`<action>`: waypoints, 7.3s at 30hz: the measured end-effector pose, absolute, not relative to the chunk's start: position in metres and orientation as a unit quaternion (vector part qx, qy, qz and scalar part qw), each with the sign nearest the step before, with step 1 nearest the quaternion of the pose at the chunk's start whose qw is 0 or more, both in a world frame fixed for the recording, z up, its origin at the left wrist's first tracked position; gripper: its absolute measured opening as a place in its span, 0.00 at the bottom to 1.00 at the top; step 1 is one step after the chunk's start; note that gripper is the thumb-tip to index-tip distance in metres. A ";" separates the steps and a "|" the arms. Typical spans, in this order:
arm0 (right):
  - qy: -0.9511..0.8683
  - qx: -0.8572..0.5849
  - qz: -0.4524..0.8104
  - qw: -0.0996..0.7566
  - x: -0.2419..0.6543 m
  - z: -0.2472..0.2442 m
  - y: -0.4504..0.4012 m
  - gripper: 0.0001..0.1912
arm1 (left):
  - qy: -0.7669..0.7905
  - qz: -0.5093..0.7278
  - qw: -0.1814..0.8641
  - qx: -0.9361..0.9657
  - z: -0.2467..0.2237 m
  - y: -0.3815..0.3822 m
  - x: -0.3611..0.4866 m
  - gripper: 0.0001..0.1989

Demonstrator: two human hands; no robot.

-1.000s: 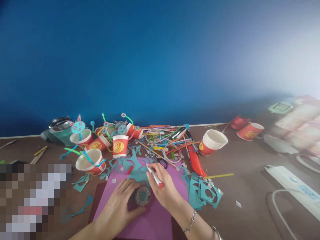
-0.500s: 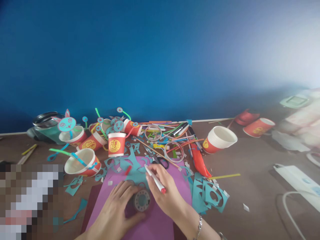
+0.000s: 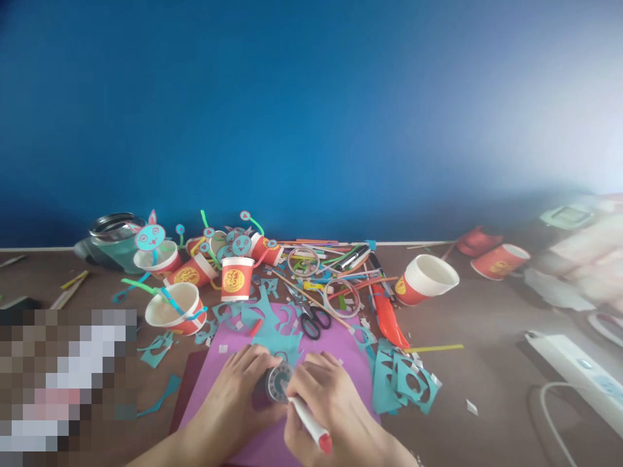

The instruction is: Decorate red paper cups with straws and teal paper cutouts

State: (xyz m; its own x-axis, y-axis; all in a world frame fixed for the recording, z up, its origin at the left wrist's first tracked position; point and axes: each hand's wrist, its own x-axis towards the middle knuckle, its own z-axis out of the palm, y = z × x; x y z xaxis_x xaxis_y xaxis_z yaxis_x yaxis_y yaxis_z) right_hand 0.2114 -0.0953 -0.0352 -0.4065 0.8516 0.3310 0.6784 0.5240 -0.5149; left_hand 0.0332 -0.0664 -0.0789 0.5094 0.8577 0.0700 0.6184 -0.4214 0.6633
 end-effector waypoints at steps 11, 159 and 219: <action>-0.878 -0.405 0.036 0.252 0.209 -0.049 -0.107 0.09 | 0.448 0.191 0.299 0.821 -0.076 -0.065 0.033 0.15; -0.534 -0.572 0.456 0.424 0.188 -0.085 -0.043 0.09 | 0.305 0.356 -0.166 0.868 -0.144 -0.086 0.026 0.14; -0.582 -0.601 0.391 0.384 0.180 -0.088 -0.047 0.13 | 0.311 0.285 -0.124 0.898 -0.154 -0.089 0.020 0.08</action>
State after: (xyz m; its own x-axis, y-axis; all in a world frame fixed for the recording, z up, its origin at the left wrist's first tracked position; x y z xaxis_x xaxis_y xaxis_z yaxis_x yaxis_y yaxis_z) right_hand 0.1796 -0.0470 -0.0884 0.0164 0.9996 -0.0230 0.3998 -0.0276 -0.9162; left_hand 0.0198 -0.0890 -0.1539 0.6437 0.4876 0.5899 0.6296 -0.7755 -0.0460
